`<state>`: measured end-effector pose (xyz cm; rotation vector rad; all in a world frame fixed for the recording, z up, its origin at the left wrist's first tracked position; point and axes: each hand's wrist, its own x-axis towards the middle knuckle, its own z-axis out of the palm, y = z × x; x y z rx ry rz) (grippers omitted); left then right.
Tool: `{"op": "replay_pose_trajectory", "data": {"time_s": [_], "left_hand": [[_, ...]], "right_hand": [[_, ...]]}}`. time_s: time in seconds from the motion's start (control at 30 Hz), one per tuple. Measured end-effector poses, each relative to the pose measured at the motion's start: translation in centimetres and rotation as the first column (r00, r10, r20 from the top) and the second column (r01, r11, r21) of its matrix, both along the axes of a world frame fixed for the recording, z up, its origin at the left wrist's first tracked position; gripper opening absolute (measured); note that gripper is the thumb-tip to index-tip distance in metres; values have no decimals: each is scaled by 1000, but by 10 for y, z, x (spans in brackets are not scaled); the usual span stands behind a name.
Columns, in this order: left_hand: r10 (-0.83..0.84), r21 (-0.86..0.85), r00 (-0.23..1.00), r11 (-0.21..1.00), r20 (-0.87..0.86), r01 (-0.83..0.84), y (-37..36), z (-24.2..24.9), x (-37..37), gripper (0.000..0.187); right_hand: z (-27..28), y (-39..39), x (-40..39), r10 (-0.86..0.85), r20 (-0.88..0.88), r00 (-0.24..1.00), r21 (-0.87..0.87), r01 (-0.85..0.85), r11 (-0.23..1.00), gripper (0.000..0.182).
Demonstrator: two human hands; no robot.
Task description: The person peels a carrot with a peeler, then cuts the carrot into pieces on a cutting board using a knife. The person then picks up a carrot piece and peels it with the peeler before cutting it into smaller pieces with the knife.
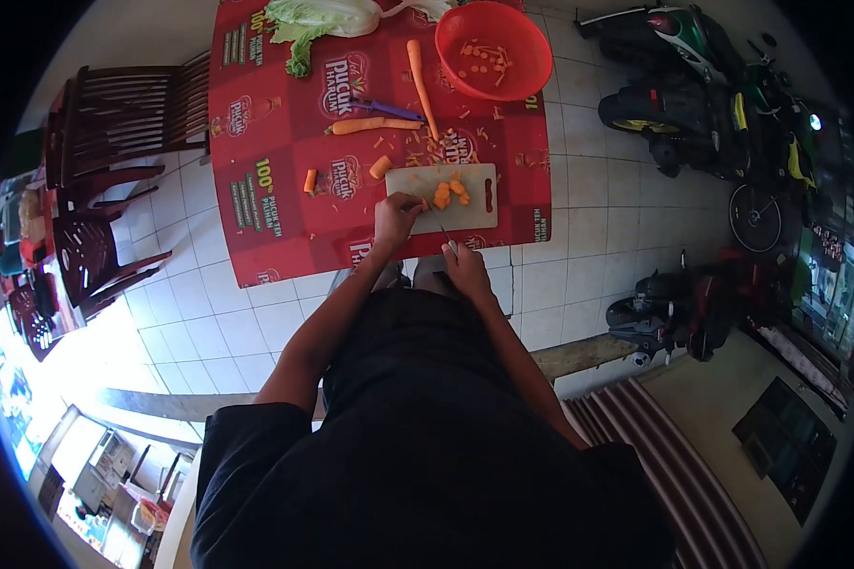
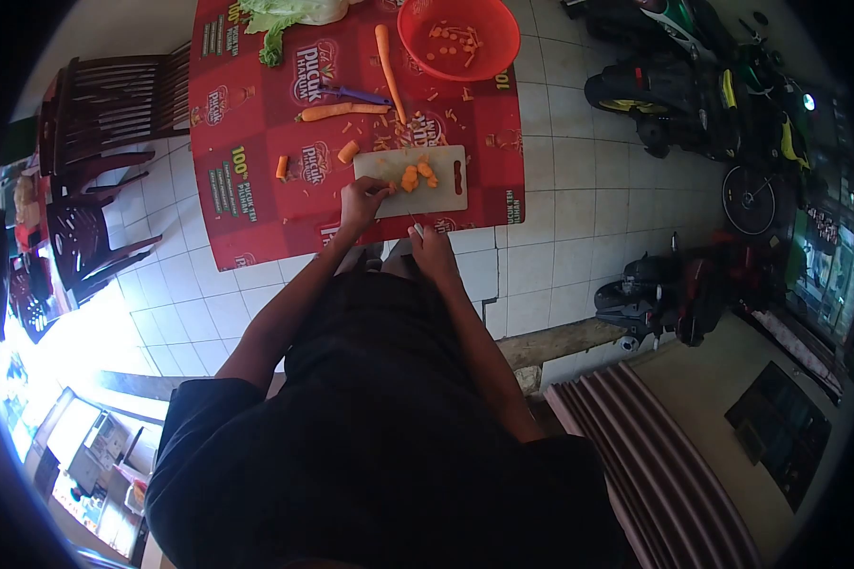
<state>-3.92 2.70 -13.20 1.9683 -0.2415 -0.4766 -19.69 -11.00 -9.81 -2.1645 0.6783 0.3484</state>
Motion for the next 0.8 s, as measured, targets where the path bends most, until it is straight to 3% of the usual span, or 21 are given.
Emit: {"op": "replay_pose_trajectory", "data": {"time_s": [0.8], "left_hand": [[8,62,999,998,43,-10,-2,-2,-3,18]], "right_hand": [[-20,1,7,36,-163,986,-31,-41,999,51]]}}
